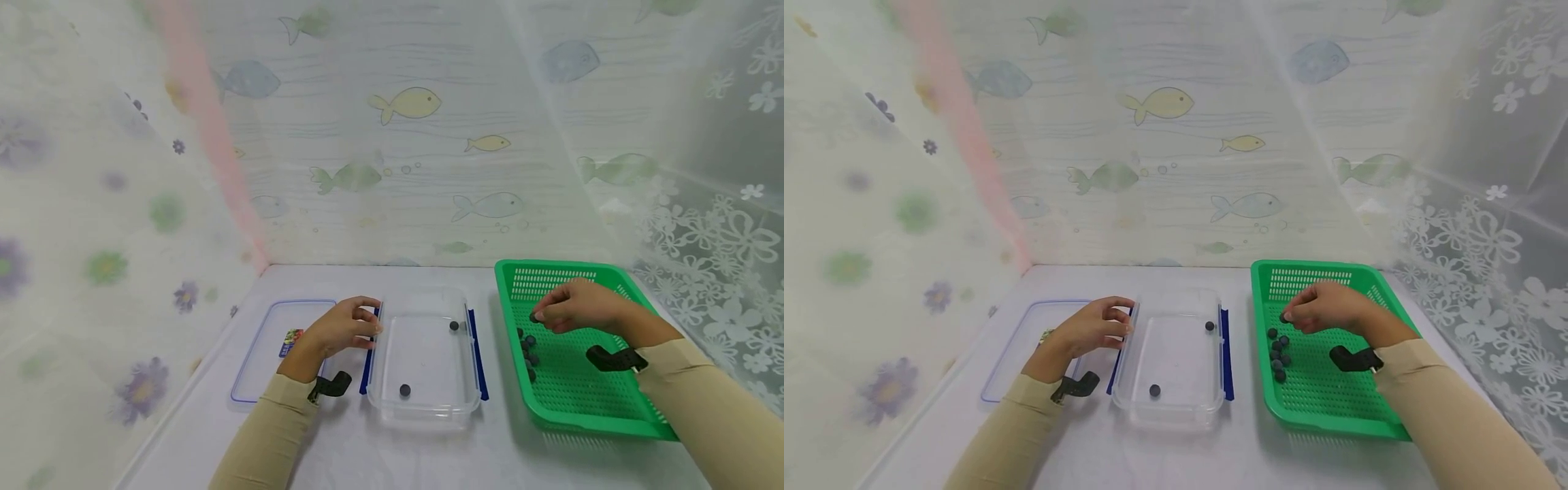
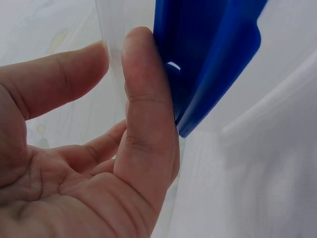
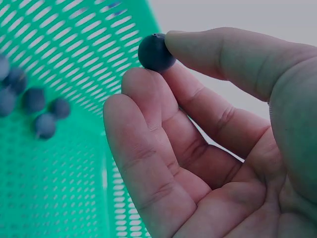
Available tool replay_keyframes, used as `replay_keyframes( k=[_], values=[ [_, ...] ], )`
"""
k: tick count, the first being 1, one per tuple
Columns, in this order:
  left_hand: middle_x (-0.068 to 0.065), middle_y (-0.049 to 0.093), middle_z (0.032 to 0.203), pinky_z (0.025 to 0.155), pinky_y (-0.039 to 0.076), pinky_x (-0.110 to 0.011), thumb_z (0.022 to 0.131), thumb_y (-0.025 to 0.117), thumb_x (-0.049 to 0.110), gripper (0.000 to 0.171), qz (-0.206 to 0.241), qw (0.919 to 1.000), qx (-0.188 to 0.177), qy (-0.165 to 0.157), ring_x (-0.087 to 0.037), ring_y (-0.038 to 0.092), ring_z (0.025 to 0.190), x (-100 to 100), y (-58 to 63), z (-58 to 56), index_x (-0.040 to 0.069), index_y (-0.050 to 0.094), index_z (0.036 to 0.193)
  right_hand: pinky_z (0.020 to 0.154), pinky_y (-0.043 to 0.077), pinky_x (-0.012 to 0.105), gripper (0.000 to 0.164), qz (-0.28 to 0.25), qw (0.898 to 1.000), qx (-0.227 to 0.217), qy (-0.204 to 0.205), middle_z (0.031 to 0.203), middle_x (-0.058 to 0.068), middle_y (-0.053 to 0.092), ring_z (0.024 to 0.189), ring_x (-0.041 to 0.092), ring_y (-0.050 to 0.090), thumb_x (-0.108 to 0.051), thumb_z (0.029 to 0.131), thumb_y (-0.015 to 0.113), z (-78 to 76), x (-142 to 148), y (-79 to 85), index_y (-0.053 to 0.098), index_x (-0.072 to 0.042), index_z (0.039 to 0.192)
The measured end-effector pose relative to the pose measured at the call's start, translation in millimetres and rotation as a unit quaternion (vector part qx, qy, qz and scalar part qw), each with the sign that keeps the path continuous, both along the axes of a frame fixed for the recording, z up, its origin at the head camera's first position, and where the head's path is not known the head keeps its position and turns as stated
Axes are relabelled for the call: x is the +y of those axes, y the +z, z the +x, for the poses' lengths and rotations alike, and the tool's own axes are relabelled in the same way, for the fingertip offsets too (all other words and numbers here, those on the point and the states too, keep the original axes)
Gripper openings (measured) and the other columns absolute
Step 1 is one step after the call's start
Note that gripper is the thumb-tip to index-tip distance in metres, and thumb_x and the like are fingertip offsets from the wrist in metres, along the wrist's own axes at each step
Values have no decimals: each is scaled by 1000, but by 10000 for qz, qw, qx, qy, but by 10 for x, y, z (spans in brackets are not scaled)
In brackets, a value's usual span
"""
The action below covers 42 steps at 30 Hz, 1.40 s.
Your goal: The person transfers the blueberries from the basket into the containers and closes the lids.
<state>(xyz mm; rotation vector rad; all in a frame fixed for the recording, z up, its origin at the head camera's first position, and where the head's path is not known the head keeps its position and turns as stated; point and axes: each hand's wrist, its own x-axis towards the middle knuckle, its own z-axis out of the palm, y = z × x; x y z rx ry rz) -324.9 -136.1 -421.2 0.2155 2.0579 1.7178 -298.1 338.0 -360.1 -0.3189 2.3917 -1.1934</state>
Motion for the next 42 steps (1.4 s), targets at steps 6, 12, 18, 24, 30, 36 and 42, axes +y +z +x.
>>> replay_keyframes(
  k=[6, 12, 18, 24, 30, 36, 42],
  values=[
    [-13, 59, 110, 81, 65, -38, 94, 73, 4, 67, -65, 10000, 29, 13, -23, 66, 95, -2, 1, 2, 3, 42, 153, 97, 60, 43, 41, -190, 9998, 44, 13, 117, 11, 73, 110, 28, 70, -24, 100, 69, -54, -148, 144, 67, 4, 130],
    [-13, 59, 109, 81, 65, -37, 95, 72, 4, 66, -16, 10000, 19, 4, -25, 66, 97, -21, 8, 16, 3, 42, 153, 101, 58, 46, 44, -476, 9988, 145, 40, 120, 14, 72, 114, 30, 70, -24, 100, 70, -102, -339, 259, 64, 5, 132],
    [-12, 59, 110, 82, 65, -37, 95, 72, 4, 65, -7, 10000, 41, -13, -27, 66, 100, -25, 13, 27, 4, 43, 153, 97, 60, 42, 40, -469, 9985, 268, 43, 126, 17, 71, 112, 29, 71, -25, 99, 72, -146, -562, 314, 68, 1, 129],
    [-13, 59, 111, 81, 65, -37, 94, 71, 3, 66, -38, 10000, 25, 4, -26, 66, 98, -25, 9, 19, 4, 42, 153, 95, 61, 42, 37, -480, 9983, 302, 97, 118, 13, 74, 104, 25, 73, -23, 97, 74, -194, -859, 320, 71, 0, 126],
    [-13, 59, 111, 82, 65, -37, 95, 72, 4, 66, -54, 10000, 47, -25, -36, 65, 108, -21, 5, 3, 5, 42, 153, 92, 63, 40, 32, -553, 9980, 285, 56, 114, 13, 75, 104, 30, 73, -23, 95, 76, -225, -1122, 300, 74, -3, 121],
    [-14, 59, 112, 82, 65, -38, 94, 73, 4, 64, -26, 10000, 69, -21, -32, 65, 103, -14, 17, 5, 6, 44, 151, 91, 63, 38, 29, -598, 9979, 192, 140, 114, 11, 75, 105, 31, 73, -23, 95, 76, -252, -1275, 225, 75, -5, 119],
    [-13, 59, 112, 82, 65, -37, 94, 74, 4, 64, -34, 10000, 27, -20, -31, 66, 103, 0, -11, -13, 8, 45, 150, 89, 63, 38, 25, -661, 9976, 51, 204, 111, 11, 75, 97, 25, 73, -22, 95, 76, -254, -1401, 135, 77, -5, 114]
  ],
)
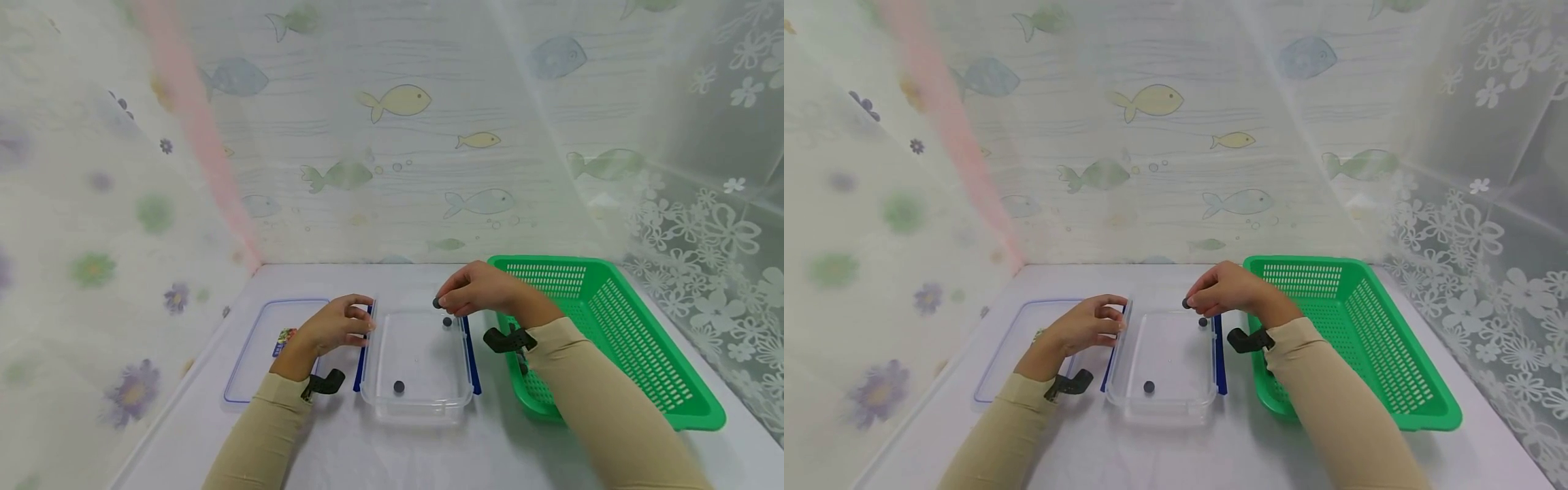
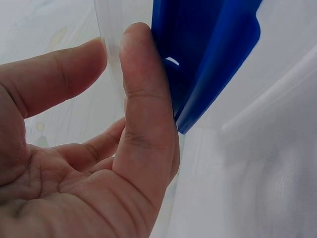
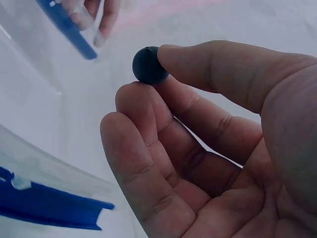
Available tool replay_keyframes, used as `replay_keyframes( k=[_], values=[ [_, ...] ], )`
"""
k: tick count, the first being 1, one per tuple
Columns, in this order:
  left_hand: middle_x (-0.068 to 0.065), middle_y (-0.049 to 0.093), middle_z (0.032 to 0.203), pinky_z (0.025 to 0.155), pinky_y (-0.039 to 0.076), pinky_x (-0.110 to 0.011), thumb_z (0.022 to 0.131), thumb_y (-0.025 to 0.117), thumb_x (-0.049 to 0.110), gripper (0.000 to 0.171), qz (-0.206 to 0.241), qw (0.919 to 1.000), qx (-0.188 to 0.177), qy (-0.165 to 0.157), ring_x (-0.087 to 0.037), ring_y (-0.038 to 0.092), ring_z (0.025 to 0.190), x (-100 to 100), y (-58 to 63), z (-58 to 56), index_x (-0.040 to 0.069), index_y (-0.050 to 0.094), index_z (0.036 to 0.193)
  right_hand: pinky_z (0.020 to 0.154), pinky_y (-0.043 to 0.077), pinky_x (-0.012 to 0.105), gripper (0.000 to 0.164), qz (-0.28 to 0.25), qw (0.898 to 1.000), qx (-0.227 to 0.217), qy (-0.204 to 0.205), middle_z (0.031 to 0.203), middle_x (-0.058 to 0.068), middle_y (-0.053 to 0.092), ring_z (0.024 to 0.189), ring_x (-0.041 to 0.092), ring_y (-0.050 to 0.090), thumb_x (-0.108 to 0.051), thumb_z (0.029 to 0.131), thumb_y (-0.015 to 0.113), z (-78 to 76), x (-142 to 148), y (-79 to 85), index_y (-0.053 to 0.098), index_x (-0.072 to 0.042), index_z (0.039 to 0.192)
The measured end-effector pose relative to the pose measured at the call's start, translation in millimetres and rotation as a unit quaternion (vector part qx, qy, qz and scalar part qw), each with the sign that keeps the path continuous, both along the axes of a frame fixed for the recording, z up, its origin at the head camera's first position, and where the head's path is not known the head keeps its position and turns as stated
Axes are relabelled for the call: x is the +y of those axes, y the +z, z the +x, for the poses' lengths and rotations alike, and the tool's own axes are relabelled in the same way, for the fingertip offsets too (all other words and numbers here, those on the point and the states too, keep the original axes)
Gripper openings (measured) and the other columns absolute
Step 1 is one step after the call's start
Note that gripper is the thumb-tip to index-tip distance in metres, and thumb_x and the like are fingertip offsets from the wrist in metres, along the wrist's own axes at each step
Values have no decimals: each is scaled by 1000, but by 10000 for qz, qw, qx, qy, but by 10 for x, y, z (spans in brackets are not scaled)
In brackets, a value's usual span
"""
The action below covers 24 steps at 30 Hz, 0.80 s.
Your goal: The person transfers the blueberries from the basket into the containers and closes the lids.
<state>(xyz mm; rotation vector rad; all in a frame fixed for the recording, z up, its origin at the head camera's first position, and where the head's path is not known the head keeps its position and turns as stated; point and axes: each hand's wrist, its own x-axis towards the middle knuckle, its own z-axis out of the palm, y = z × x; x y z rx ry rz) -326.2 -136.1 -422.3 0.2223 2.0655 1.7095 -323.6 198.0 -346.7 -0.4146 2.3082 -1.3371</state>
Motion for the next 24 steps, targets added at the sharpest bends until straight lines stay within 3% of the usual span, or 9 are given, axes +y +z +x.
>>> replay_keyframes(
  k=[11, 19, 24],
  values=[
    [-13, 59, 111, 81, 65, -38, 94, 73, 4, 67, 74, 10000, 13, -41, -35, 65, 106, -20, 26, 26, 3, 41, 153, 89, 63, 44, 22, -25, 9999, -101, 114, 98, 10, 76, 97, 35, 71, -23, 94, 78, -11, -137, -89, 79, -7, 108],
    [-12, 59, 109, 81, 65, -37, 94, 72, 3, 63, 64, 10000, 13, -8, -25, 66, 96, -11, 0, 5, 6, 44, 151, 86, 63, 41, 21, -45, 9997, -223, 106, 95, 10, 76, 87, 24, 71, -19, 93, 78, -9, -113, -163, 78, -4, 107],
    [-13, 60, 110, 80, 65, -38, 94, 72, 2, 60, 60, 10000, -10, 77, -27, 67, 98, -12, -8, -6, 9, 47, 148, 87, 63, 42, 21, -58, 9997, -198, 91, 96, 9, 76, 88, 23, 71, -19, 93, 77, -9, -115, -174, 78, -5, 108]
  ],
)
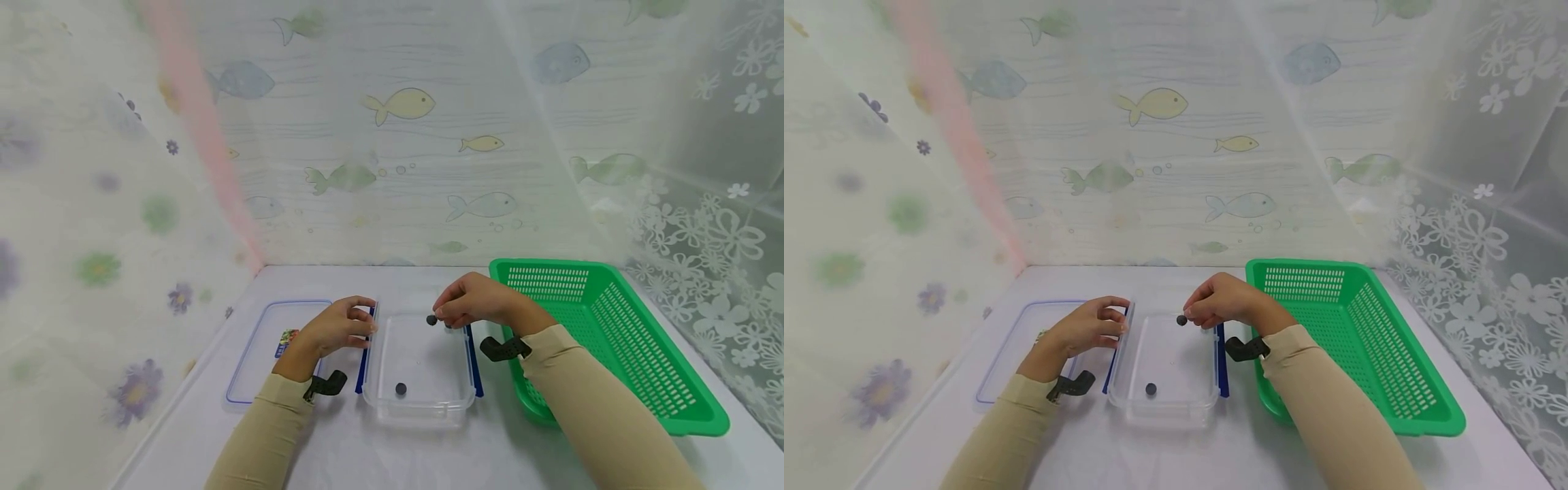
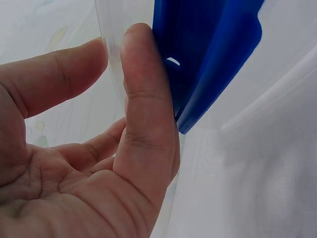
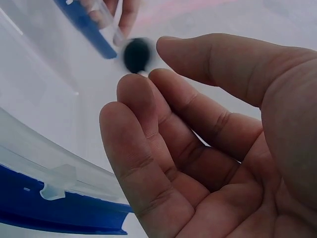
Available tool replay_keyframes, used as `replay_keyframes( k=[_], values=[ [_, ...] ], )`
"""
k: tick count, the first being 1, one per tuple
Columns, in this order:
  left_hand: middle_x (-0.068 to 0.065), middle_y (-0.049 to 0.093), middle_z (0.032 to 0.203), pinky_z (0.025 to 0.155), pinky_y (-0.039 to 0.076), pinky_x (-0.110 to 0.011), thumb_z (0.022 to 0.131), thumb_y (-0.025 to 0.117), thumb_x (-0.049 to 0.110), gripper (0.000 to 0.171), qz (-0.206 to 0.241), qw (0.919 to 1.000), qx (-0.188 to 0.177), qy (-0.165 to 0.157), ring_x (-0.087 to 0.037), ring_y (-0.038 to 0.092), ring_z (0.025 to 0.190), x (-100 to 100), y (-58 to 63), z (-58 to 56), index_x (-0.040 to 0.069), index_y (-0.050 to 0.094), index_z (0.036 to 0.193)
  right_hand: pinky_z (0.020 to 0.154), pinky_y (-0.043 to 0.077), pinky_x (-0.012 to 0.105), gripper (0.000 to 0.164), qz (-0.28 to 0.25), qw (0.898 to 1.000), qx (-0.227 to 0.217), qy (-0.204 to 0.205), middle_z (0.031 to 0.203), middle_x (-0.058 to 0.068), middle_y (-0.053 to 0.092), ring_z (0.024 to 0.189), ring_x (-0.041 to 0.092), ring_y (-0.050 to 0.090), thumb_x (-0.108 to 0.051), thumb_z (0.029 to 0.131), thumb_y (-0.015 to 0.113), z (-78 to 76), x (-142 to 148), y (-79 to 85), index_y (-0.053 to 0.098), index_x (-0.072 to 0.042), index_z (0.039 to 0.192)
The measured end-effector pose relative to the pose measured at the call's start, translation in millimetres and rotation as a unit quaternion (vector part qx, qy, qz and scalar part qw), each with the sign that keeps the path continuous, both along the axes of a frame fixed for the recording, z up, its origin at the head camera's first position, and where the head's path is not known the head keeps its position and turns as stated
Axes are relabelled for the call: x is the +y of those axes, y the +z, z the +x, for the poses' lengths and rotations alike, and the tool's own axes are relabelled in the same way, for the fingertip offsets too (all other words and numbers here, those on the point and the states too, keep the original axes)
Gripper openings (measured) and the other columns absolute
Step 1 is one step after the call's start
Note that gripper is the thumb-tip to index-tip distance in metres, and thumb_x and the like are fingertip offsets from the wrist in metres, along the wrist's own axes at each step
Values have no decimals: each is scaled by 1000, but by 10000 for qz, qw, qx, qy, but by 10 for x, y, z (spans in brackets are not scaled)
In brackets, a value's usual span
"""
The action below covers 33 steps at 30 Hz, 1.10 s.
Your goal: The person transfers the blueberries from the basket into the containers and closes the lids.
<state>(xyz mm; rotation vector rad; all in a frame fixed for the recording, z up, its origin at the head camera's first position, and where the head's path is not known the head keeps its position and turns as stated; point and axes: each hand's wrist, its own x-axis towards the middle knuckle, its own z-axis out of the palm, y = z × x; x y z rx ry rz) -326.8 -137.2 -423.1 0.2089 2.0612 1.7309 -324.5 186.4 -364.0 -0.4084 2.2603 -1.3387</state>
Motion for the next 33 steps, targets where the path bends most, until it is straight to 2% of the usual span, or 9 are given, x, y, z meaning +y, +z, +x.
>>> replay_keyframes(
  k=[8, 15, 18, 25, 33],
  values=[
    [-12, 60, 109, 81, 65, -37, 95, 72, 3, 61, -19, 10000, 42, -41, -33, 66, 105, 3, 38, 23, 7, 45, 150, 84, 64, 38, 21, 18, 10000, 5, -48, 98, 8, 77, 90, 24, 72, -19, 93, 77, -3, 5, -11, 77, -5, 109],
    [-12, 60, 108, 81, 65, -37, 95, 71, 3, 65, 20, 9999, 48, -115, -24, 66, 96, 11, 46, 34, 3, 42, 153, 84, 64, 38, 21, 102, 9999, 18, -9, 105, 17, 75, 89, 24, 72, -20, 94, 77, 28, 55, 2, 77, -6, 109],
    [-12, 59, 108, 81, 65, -37, 95, 71, 4, 64, -8, 9999, 51, -138, -24, 66, 96, 8, 31, 27, 4, 42, 153, 83, 64, 36, 22, 186, 9998, 17, 8, 106, 19, 75, 89, 24, 71, -21, 93, 77, 57, 99, 15, 77, -6, 109],
    [-12, 60, 109, 82, 65, -37, 95, 71, 4, 64, -27, 9999, 70, -120, -27, 66, 98, -5, 27, 42, 4, 43, 152, 87, 64, 41, 25, 404, 9992, 68, -43, 103, 15, 76, 92, 29, 72, -22, 92, 79, 154, 292, 90, 77, -5, 110],
    [-12, 59, 110, 82, 65, -37, 95, 72, 4, 63, -49, 10000, 45, -67, -24, 65, 97, 7, 49, 52, 5, 44, 152, 82, 63, 37, 24, 789, 9964, 310, 79, 98, 8, 74, 89, 25, 69, -22, 93, 77, 330, 633, 207, 76, -5, 110]
  ],
)
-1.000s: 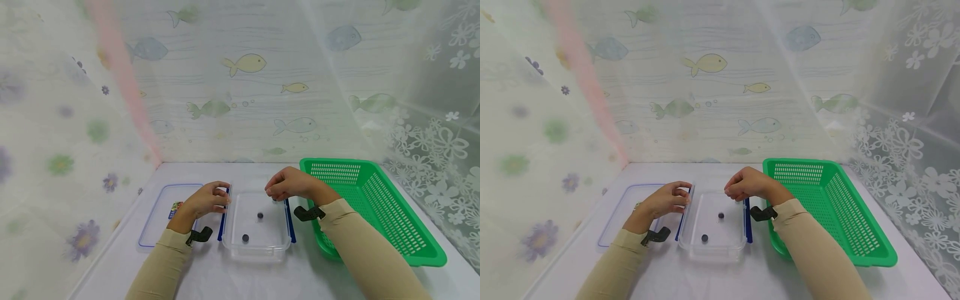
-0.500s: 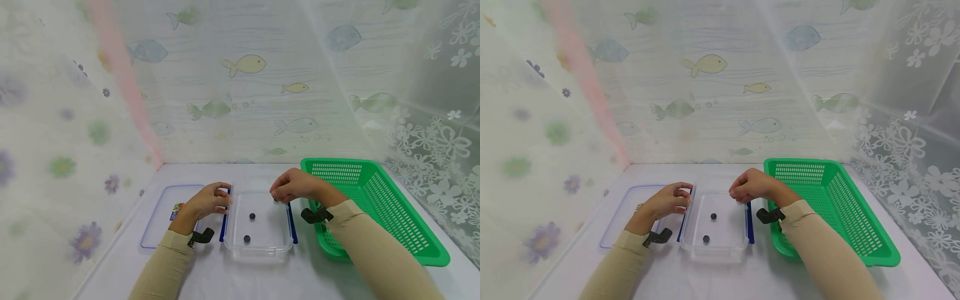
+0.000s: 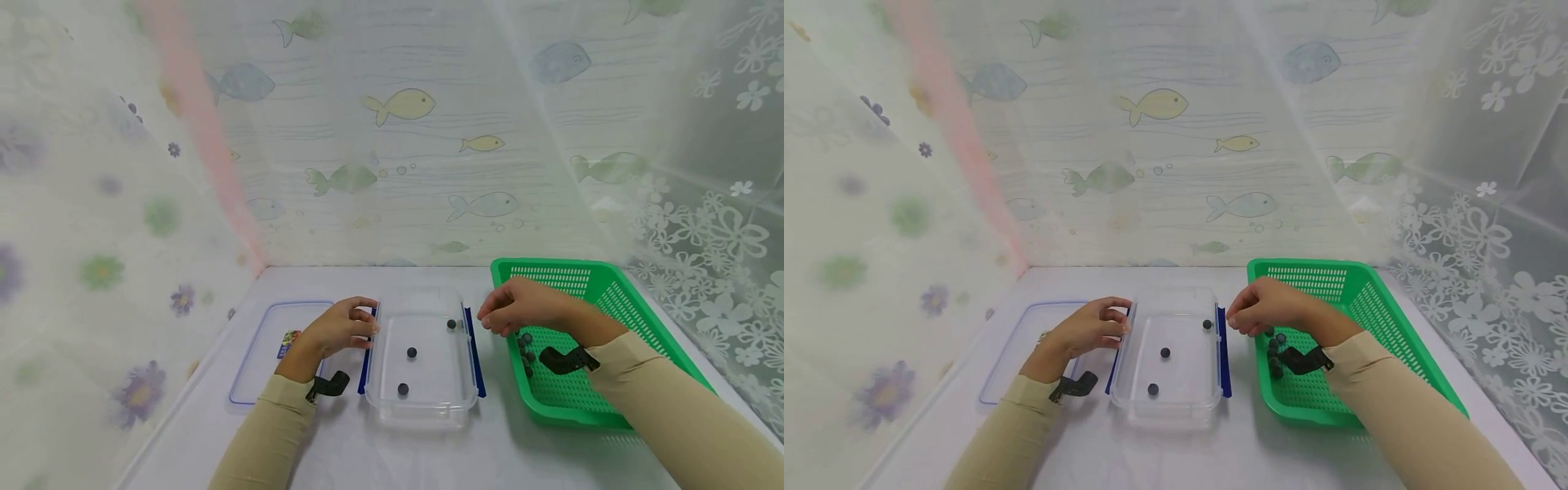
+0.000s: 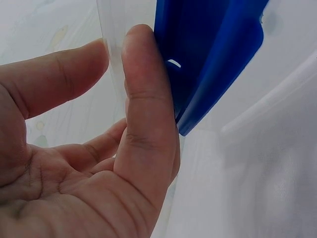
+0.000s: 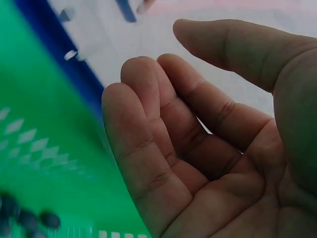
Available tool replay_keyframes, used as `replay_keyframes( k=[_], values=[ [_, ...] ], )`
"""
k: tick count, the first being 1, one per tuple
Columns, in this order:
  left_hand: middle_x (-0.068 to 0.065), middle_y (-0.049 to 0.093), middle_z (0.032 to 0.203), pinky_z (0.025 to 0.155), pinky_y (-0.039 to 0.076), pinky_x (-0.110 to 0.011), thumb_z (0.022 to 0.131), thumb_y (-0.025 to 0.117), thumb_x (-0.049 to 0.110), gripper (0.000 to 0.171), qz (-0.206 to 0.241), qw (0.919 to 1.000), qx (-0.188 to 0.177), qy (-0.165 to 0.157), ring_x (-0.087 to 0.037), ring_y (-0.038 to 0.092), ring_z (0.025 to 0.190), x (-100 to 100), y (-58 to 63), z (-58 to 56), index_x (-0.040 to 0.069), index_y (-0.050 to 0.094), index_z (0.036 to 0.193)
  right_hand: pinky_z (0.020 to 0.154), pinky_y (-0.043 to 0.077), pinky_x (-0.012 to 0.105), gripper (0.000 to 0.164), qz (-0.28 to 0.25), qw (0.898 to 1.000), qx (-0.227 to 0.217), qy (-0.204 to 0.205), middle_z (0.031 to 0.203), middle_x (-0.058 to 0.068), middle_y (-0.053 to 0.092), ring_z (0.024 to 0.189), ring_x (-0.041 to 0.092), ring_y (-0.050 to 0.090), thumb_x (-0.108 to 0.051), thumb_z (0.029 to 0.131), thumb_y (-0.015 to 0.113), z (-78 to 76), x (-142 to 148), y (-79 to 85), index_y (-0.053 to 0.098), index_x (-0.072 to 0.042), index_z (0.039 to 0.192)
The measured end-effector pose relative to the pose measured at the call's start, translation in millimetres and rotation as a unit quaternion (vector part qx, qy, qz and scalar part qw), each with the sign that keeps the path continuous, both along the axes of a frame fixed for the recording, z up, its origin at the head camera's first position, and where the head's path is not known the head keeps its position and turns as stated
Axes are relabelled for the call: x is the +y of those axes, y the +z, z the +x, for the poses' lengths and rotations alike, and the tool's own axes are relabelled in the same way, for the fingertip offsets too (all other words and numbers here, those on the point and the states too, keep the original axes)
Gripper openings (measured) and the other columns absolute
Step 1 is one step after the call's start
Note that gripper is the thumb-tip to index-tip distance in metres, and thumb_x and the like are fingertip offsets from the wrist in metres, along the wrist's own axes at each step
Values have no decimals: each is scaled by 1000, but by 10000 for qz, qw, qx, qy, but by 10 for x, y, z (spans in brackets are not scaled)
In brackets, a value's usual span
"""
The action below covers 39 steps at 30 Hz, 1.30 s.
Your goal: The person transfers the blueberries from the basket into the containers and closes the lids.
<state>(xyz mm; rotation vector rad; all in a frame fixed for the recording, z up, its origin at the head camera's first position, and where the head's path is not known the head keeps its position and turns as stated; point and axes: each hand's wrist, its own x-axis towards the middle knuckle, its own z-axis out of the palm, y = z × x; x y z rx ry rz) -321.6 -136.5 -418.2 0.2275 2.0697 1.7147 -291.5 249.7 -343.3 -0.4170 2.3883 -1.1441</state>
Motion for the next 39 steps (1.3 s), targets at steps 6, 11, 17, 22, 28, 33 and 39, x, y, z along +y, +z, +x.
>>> replay_keyframes(
  k=[6, 11, 17, 22, 28, 33, 39],
  values=[
    [-13, 59, 111, 82, 64, -37, 95, 72, 4, 62, -11, 10000, 17, 1, -24, 65, 97, 10, -6, -4, 6, 44, 151, 81, 63, 37, 26, 67, 10000, 32, 18, 96, 9, 73, 89, 24, 68, -22, 95, 75, 165, 309, 107, 75, -4, 113],
    [-12, 59, 110, 82, 64, -37, 95, 72, 5, 62, 1, 10000, -1, -21, -30, 65, 103, 14, -44, -22, 7, 45, 150, 84, 63, 36, 30, 282, 9995, 83, -93, 106, 7, 75, 96, 23, 71, -25, 96, 74, 294, 576, 216, 73, -4, 117],
    [-12, 60, 110, 83, 64, -37, 95, 73, 5, 64, 18, 10000, -67, -44, -32, 65, 105, 30, -65, -32, 7, 44, 152, 82, 63, 34, 30, 389, 9992, 5, -101, 108, 8, 73, 97, 23, 70, -24, 97, 73, 465, 851, 258, 71, -3, 118],
    [-13, 60, 112, 82, 64, -38, 95, 71, 4, 64, -61, 10000, 34, 29, -30, 65, 102, 21, -35, -31, 6, 43, 153, 81, 63, 34, 30, 407, 9992, 11, -10, 111, 9, 72, 98, 24, 70, -23, 99, 71, 580, 1043, 210, 70, -1, 119],
    [-14, 59, 114, 84, 64, -38, 95, 72, 4, 66, -89, 9999, 37, -32, -35, 64, 109, 15, -17, -39, 6, 41, 154, 79, 63, 33, 32, 461, 9988, -144, -106, 105, 10, 71, 90, 20, 69, -21, 101, 68, 683, 1285, 118, 67, 2, 123],
    [-13, 60, 114, 84, 64, -38, 95, 73, 5, 66, -110, 9999, 9, -9, -30, 65, 105, 8, -24, -48, 7, 43, 153, 77, 62, 35, 32, 385, 9989, -207, -148, 103, 11, 70, 87, 20, 67, -18, 101, 67, 725, 1393, -27, 66, 5, 123],
    [-13, 60, 114, 84, 64, -38, 96, 72, 6, 62, -101, 9999, -21, -10, -31, 65, 105, -4, -24, -48, 9, 45, 151, 75, 63, 37, 29, 452, 9988, -190, -1, 100, 13, 71, 88, 24, 68, -17, 99, 69, 759, 1364, -220, 68, 5, 117]
  ],
)
